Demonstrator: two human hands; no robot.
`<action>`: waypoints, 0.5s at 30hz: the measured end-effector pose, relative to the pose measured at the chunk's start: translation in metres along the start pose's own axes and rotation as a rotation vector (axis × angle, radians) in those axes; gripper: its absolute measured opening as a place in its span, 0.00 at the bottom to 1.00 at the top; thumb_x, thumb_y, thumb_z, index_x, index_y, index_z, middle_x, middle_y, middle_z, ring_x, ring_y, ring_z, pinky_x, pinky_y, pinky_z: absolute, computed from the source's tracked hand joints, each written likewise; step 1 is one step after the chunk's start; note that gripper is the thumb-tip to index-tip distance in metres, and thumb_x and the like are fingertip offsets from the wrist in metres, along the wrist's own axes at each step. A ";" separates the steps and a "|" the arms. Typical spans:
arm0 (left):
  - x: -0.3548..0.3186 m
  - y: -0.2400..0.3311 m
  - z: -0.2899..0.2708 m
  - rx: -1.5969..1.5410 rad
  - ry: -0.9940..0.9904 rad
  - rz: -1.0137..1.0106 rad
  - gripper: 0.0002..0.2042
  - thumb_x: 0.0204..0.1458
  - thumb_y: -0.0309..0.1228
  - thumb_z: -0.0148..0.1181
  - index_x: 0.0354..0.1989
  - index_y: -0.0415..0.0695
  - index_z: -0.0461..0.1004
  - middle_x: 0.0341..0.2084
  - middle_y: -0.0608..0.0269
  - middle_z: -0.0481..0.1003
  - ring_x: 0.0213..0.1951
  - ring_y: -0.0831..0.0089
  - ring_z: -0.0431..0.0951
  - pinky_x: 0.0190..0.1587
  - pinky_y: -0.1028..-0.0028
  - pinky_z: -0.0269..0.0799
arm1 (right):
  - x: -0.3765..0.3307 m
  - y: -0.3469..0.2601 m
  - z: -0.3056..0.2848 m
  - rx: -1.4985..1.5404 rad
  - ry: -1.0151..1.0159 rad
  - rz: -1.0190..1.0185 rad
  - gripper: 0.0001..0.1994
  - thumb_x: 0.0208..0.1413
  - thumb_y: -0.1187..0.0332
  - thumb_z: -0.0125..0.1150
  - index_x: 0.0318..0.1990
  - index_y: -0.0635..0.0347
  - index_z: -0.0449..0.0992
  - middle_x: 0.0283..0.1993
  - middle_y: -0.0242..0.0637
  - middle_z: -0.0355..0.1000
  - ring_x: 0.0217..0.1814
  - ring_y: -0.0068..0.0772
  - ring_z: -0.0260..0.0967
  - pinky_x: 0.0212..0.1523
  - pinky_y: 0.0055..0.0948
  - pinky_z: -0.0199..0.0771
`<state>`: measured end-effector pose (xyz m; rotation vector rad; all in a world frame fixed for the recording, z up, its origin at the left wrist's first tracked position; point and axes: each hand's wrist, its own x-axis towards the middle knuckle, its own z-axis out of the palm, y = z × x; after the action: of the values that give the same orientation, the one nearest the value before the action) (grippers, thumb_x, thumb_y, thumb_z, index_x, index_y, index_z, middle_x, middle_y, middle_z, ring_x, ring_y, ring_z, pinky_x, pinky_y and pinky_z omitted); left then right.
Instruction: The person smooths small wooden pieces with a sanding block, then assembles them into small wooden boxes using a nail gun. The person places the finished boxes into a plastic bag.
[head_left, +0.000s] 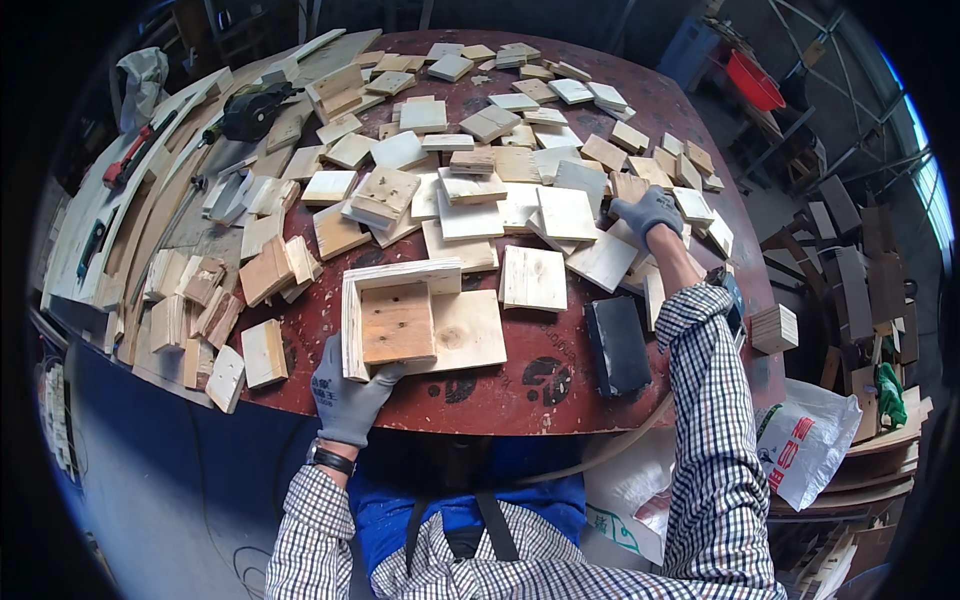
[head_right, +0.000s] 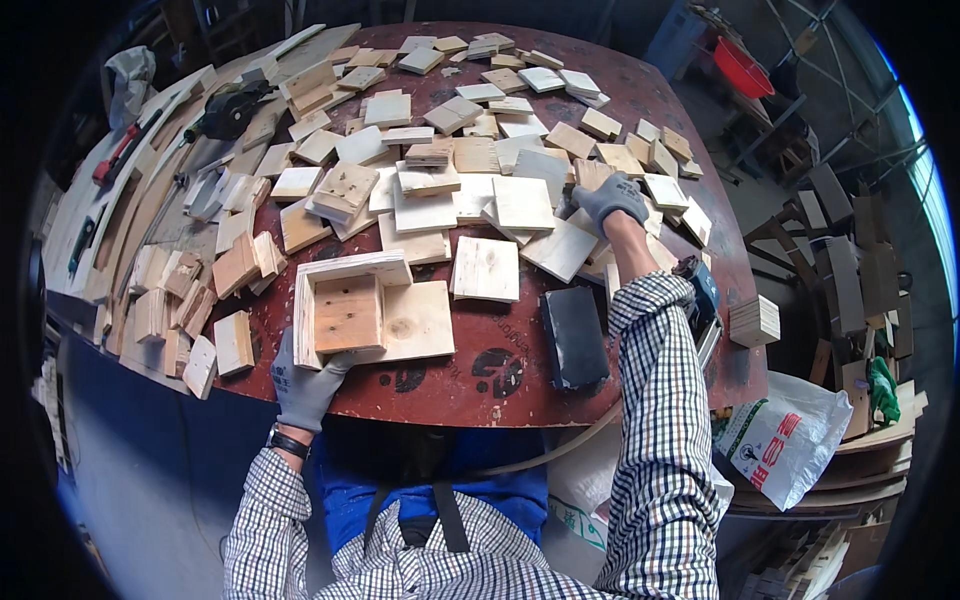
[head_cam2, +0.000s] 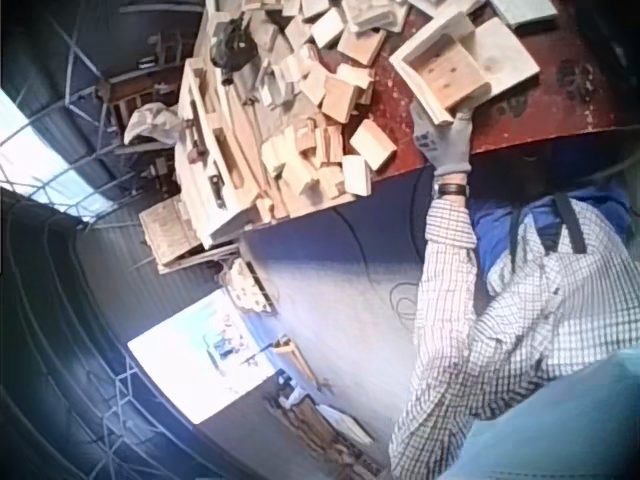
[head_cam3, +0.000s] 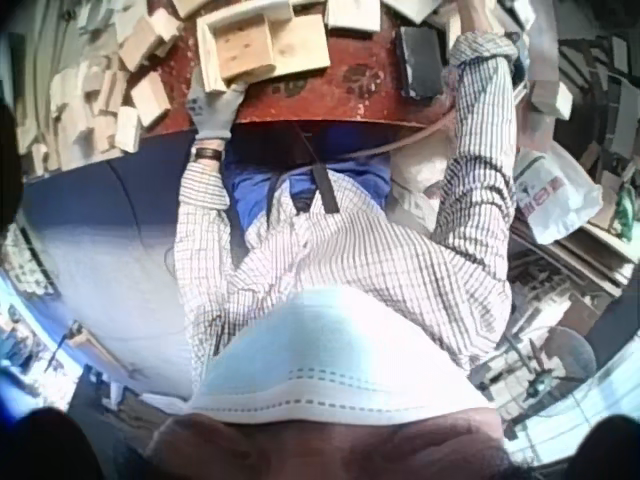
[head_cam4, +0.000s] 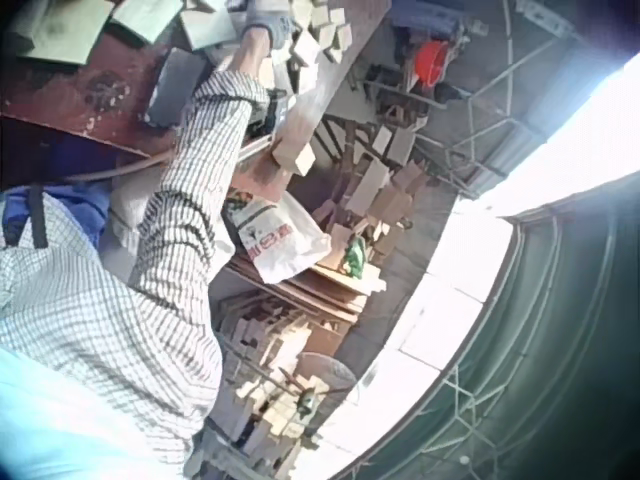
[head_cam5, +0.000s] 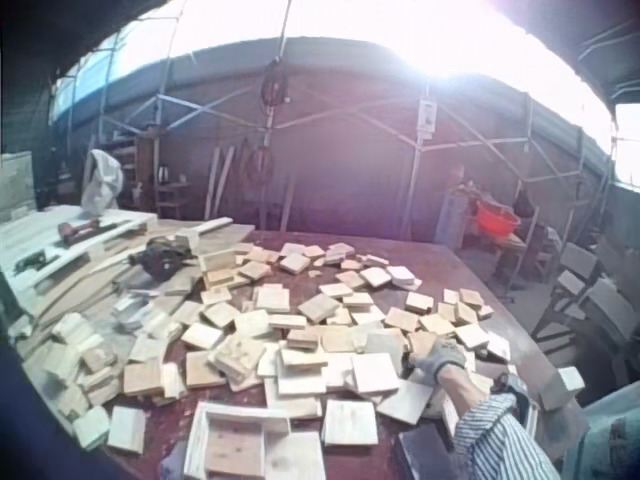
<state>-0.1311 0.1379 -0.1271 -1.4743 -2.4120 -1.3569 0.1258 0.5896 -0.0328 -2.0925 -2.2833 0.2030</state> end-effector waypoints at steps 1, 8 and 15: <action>0.000 0.001 -0.001 0.023 -0.019 -0.001 0.37 0.48 0.59 0.77 0.54 0.39 0.75 0.42 0.52 0.78 0.42 0.49 0.83 0.42 0.57 0.80 | 0.010 0.012 -0.003 0.029 0.013 -0.016 0.47 0.45 0.38 0.71 0.66 0.68 0.74 0.64 0.59 0.77 0.65 0.56 0.78 0.63 0.45 0.78; -0.002 0.000 -0.006 0.062 -0.059 -0.038 0.42 0.47 0.62 0.75 0.62 0.41 0.73 0.45 0.50 0.78 0.46 0.51 0.82 0.46 0.57 0.81 | -0.083 -0.007 -0.046 0.411 0.329 -0.726 0.38 0.56 0.50 0.77 0.65 0.71 0.71 0.59 0.54 0.73 0.62 0.49 0.74 0.65 0.41 0.74; 0.001 0.006 -0.006 -0.006 -0.012 -0.029 0.33 0.50 0.53 0.79 0.54 0.39 0.76 0.43 0.53 0.78 0.43 0.53 0.84 0.44 0.60 0.80 | -0.240 -0.074 -0.026 0.237 0.174 -1.406 0.43 0.41 0.55 0.80 0.68 0.55 0.69 0.66 0.46 0.70 0.66 0.53 0.69 0.71 0.51 0.66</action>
<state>-0.1299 0.1360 -0.1189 -1.4592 -2.4482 -1.3653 0.0772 0.3468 0.0168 -0.1039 -2.7554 0.1771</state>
